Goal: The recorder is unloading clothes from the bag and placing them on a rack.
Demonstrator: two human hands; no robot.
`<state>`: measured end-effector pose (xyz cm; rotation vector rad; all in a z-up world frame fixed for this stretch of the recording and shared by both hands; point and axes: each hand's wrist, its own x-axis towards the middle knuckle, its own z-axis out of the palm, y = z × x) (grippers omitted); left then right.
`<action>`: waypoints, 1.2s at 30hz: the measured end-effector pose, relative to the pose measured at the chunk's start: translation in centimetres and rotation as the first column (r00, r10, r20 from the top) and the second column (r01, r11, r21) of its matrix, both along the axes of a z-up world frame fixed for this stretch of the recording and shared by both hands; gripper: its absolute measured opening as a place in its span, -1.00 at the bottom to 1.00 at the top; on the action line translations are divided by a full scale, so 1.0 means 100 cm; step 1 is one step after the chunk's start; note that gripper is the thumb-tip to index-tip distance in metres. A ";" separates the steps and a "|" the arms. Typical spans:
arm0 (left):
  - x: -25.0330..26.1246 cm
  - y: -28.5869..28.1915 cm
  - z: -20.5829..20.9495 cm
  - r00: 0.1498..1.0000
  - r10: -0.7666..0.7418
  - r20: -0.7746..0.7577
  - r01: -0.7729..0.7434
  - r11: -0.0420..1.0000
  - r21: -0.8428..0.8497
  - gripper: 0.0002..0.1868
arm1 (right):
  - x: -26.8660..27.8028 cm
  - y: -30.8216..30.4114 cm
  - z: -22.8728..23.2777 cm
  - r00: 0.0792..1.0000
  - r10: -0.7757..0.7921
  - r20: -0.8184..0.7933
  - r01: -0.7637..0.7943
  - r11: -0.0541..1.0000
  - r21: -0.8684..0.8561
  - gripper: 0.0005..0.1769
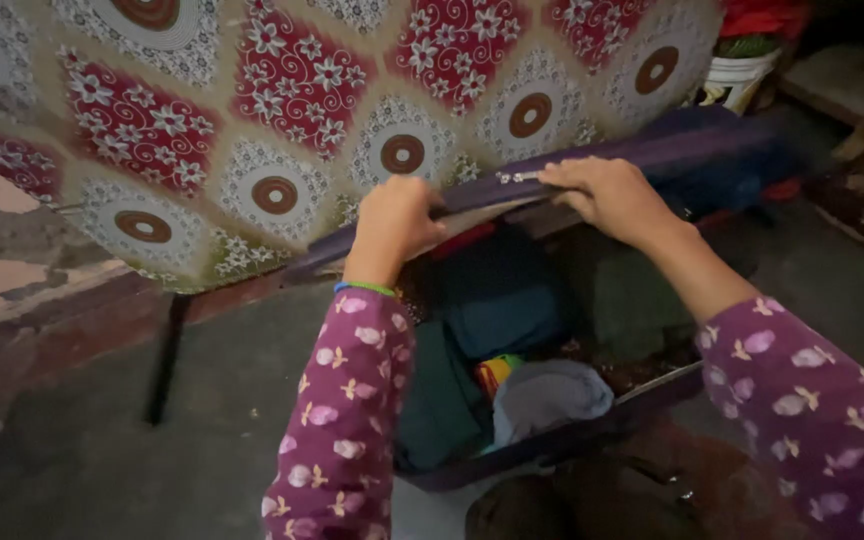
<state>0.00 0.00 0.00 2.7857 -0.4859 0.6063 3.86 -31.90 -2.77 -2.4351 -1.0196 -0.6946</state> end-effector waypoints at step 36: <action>0.267 0.116 -0.054 0.889 0.167 0.426 -0.312 0.902 0.297 -0.06 | 0.283 0.145 0.041 0.914 -0.278 0.294 0.388 0.807 -0.444 0.25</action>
